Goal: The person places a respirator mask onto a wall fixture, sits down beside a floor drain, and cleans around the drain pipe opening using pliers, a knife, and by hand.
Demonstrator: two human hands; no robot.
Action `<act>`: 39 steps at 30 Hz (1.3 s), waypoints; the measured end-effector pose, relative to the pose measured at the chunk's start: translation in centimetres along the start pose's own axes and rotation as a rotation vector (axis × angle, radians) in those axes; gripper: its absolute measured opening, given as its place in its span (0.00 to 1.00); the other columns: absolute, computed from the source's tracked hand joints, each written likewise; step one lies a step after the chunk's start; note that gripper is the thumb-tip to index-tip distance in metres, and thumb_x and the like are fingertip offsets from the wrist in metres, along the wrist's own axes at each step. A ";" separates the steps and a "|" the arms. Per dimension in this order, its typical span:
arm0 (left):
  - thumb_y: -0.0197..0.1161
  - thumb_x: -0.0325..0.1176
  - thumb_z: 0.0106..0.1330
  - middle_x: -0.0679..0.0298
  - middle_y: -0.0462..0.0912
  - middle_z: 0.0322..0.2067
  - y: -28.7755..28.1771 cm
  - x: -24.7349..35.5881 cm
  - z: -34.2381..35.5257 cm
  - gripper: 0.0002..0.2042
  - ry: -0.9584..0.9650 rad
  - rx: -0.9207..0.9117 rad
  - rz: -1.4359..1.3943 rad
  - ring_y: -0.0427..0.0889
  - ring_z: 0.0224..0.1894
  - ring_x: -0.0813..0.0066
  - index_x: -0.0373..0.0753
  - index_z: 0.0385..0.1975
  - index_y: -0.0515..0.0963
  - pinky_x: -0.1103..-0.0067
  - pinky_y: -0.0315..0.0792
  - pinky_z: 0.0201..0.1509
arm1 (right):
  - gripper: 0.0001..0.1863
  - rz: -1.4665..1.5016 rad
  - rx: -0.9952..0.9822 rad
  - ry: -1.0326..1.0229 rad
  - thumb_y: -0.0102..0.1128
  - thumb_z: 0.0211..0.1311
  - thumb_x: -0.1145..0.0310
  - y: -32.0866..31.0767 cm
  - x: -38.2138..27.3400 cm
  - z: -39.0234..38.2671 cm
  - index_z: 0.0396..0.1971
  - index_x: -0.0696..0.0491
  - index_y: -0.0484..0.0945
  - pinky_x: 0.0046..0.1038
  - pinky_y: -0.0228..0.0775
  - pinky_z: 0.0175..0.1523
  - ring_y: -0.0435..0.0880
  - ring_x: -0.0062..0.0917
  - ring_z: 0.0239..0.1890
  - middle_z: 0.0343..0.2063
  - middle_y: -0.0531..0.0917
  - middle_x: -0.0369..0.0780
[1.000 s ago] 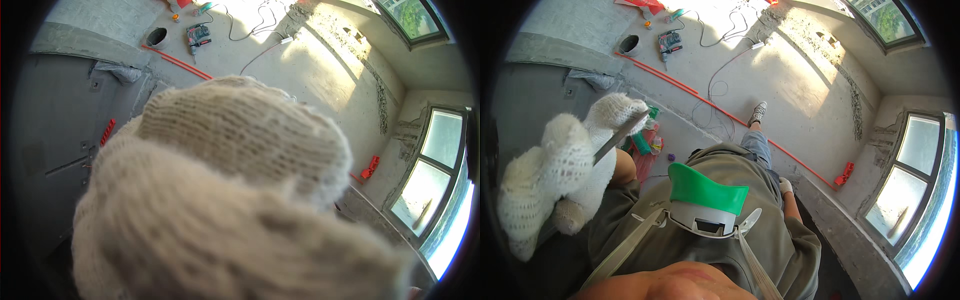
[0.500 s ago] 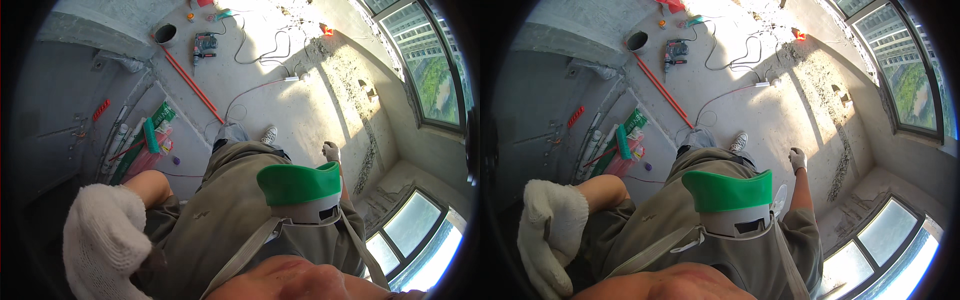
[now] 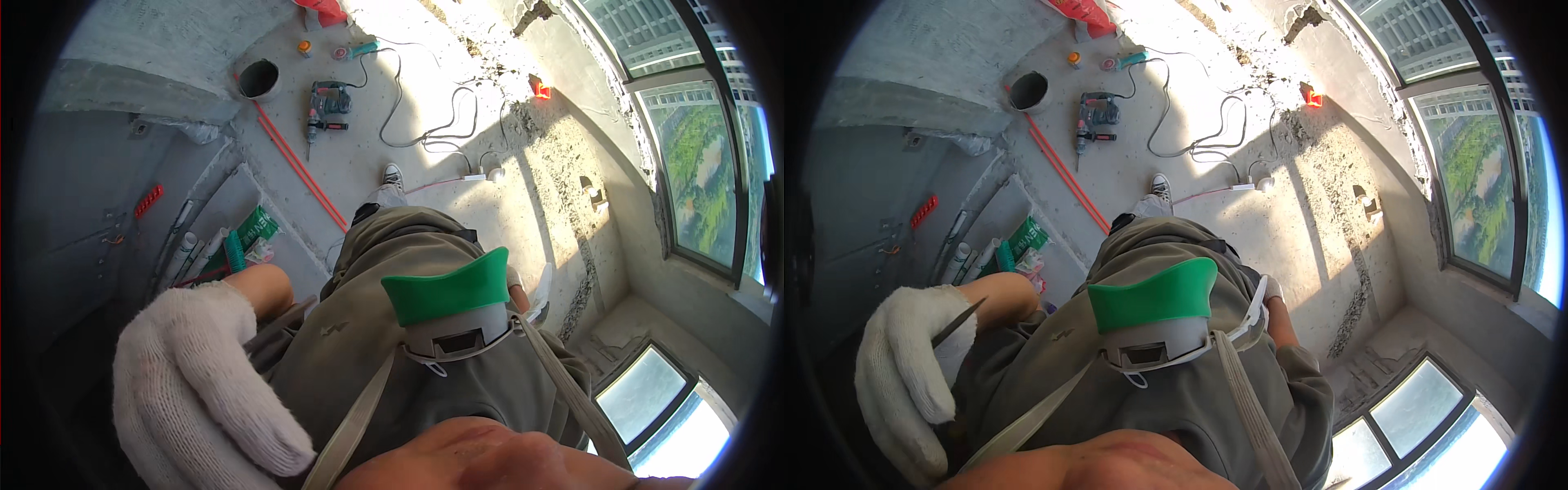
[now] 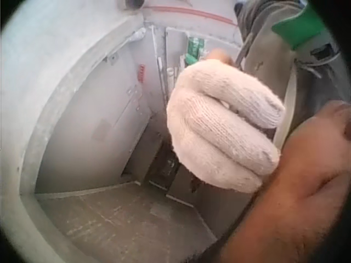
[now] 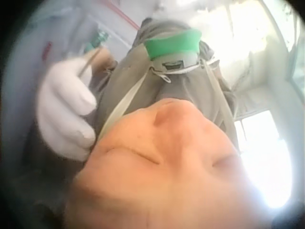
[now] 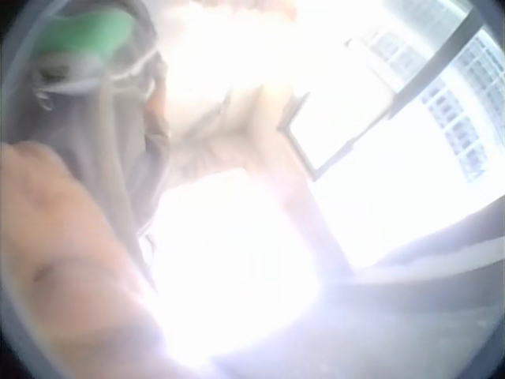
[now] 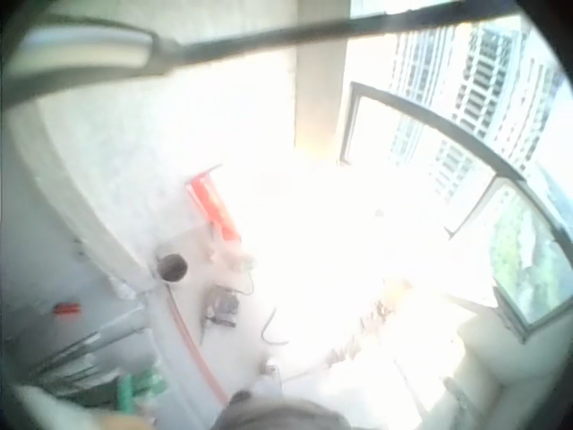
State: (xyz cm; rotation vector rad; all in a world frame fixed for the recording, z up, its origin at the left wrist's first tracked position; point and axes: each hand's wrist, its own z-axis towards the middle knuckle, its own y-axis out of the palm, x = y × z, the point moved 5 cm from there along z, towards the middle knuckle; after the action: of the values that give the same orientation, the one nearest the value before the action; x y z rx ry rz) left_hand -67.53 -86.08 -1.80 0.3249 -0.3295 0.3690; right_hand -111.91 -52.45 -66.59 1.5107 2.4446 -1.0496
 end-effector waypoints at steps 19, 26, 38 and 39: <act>0.45 0.38 0.78 0.40 0.76 0.54 -42.8 -17.3 4.6 0.16 -0.439 0.143 0.236 0.78 0.52 0.45 0.33 0.56 0.69 0.52 0.74 0.54 | 0.19 -0.340 -0.203 -0.089 0.61 0.58 0.64 -22.8 -28.1 31.6 0.48 0.54 0.84 0.36 0.75 0.54 0.85 0.42 0.48 0.41 0.86 0.53; 0.44 0.37 0.78 0.44 0.74 0.57 -57.4 -28.1 10.7 0.17 -0.387 0.195 0.270 0.76 0.56 0.47 0.35 0.59 0.68 0.52 0.72 0.58 | 0.17 -0.015 -0.002 -0.227 0.61 0.62 0.66 -36.1 -52.4 43.6 0.50 0.57 0.81 0.28 0.73 0.54 0.84 0.26 0.49 0.46 0.86 0.44; 0.51 0.35 0.74 0.59 0.83 0.34 -81.0 -45.6 -2.7 0.12 -1.410 1.004 0.737 0.81 0.34 0.72 0.37 0.48 0.77 0.74 0.75 0.37 | 0.19 -0.208 -0.120 -0.268 0.59 0.62 0.59 -39.2 -69.3 52.4 0.47 0.54 0.83 0.37 0.75 0.55 0.85 0.43 0.49 0.44 0.86 0.50; 0.53 0.40 0.74 0.58 0.85 0.35 -82.7 -48.5 -6.9 0.13 -1.657 0.901 0.813 0.83 0.36 0.69 0.38 0.48 0.77 0.73 0.76 0.40 | 0.20 -0.170 -0.184 -0.245 0.58 0.63 0.54 -38.0 -66.8 54.3 0.46 0.53 0.83 0.39 0.75 0.55 0.84 0.46 0.48 0.44 0.85 0.51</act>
State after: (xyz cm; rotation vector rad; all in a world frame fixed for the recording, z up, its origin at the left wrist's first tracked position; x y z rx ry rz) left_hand -75.48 -170.91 -46.35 1.3872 -1.9770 0.9981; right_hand -123.68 -145.68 -61.69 1.0677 2.4488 -0.9402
